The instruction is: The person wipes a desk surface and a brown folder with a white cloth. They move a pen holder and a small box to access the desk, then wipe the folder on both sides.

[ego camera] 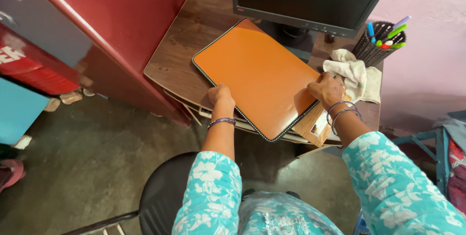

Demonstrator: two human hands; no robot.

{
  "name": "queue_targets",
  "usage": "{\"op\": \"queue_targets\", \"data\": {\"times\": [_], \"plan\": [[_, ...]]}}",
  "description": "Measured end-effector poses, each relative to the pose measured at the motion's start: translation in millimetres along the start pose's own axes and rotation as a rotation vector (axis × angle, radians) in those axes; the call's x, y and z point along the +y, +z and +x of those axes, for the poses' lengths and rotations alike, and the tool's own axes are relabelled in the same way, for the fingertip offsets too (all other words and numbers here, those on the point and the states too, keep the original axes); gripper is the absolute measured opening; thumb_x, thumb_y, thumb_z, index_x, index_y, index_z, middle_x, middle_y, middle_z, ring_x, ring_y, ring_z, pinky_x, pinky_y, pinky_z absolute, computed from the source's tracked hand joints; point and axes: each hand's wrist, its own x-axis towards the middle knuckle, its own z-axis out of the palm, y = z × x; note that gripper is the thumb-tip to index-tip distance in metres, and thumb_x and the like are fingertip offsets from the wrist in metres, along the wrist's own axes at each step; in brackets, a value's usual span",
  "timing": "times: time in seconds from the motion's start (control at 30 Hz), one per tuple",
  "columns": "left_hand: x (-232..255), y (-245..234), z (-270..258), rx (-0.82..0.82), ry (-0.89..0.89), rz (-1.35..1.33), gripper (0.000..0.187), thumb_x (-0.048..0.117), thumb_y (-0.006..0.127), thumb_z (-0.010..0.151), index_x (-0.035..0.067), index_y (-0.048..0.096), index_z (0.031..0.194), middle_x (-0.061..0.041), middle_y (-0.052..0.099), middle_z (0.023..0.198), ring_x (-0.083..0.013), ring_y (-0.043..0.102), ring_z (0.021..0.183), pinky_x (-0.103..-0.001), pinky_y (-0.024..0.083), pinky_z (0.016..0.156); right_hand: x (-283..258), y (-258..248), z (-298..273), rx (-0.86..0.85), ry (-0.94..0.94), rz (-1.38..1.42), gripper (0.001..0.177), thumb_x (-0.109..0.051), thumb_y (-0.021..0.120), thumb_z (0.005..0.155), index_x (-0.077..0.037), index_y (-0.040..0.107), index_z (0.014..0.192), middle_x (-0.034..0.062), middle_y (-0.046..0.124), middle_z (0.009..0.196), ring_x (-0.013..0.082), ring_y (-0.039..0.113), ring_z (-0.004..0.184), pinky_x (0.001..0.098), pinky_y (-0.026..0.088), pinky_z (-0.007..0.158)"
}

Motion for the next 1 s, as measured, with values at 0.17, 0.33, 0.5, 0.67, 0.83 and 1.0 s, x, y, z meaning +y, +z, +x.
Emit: {"op": "queue_targets", "data": {"times": [0.17,0.33,0.5,0.67,0.83,1.0], "plan": [[13,-2,-12,0.015,-0.086,-0.012,0.027,0.01,0.058,0.094,-0.013,0.064,0.106,-0.022,0.074,0.11,-0.0282,0.077,0.093,-0.039,0.061,0.071,6,-7,16,0.017,-0.073,0.069,0.059,-0.043,0.072,0.074,-0.007,0.072,0.121,0.0274,0.069,0.118,0.0451,0.056,0.122,0.0512,0.033,0.111],[13,-7,-43,0.055,-0.071,-0.019,0.028,0.009,0.057,0.093,-0.009,0.06,0.115,-0.024,0.069,0.12,-0.0321,0.074,0.099,-0.039,0.063,0.075,6,-20,26,0.041,-0.124,-0.014,0.051,-0.042,0.073,0.073,-0.007,0.078,0.109,0.0242,0.073,0.108,0.0432,0.058,0.12,0.0526,0.027,0.113],[3,-8,-80,0.063,-0.033,-0.117,0.033,0.008,0.063,0.09,-0.01,0.058,0.118,-0.026,0.067,0.124,-0.0328,0.072,0.106,-0.038,0.062,0.082,24,-43,27,0.002,-0.159,-0.011,0.049,-0.044,0.072,0.073,-0.006,0.078,0.105,0.024,0.075,0.104,0.0427,0.06,0.118,0.0529,0.028,0.113],[-8,-6,-122,0.081,-0.067,-0.086,0.03,0.007,0.059,0.092,-0.008,0.059,0.118,-0.024,0.068,0.124,-0.0325,0.073,0.104,-0.039,0.062,0.082,53,-58,26,0.002,-0.138,-0.013,0.05,-0.043,0.072,0.074,-0.006,0.078,0.107,0.0266,0.074,0.103,0.0451,0.061,0.115,0.0532,0.027,0.114],[-30,5,-151,0.086,-0.057,-0.175,0.027,0.004,0.054,0.093,-0.007,0.057,0.118,-0.023,0.069,0.122,-0.0313,0.072,0.101,-0.04,0.061,0.08,78,-80,19,-0.045,-0.069,0.01,0.049,-0.041,0.071,0.077,-0.006,0.077,0.11,0.029,0.072,0.111,0.0478,0.058,0.119,0.0517,0.031,0.114],[-49,16,-170,0.08,-0.076,-0.196,0.028,0.004,0.05,0.095,-0.006,0.055,0.12,-0.022,0.066,0.126,-0.0316,0.071,0.103,-0.039,0.061,0.082,101,-91,22,-0.052,0.031,0.075,0.059,-0.038,0.075,0.075,-0.004,0.065,0.123,0.028,0.066,0.124,0.0489,0.052,0.126,0.0493,0.041,0.107]]}}
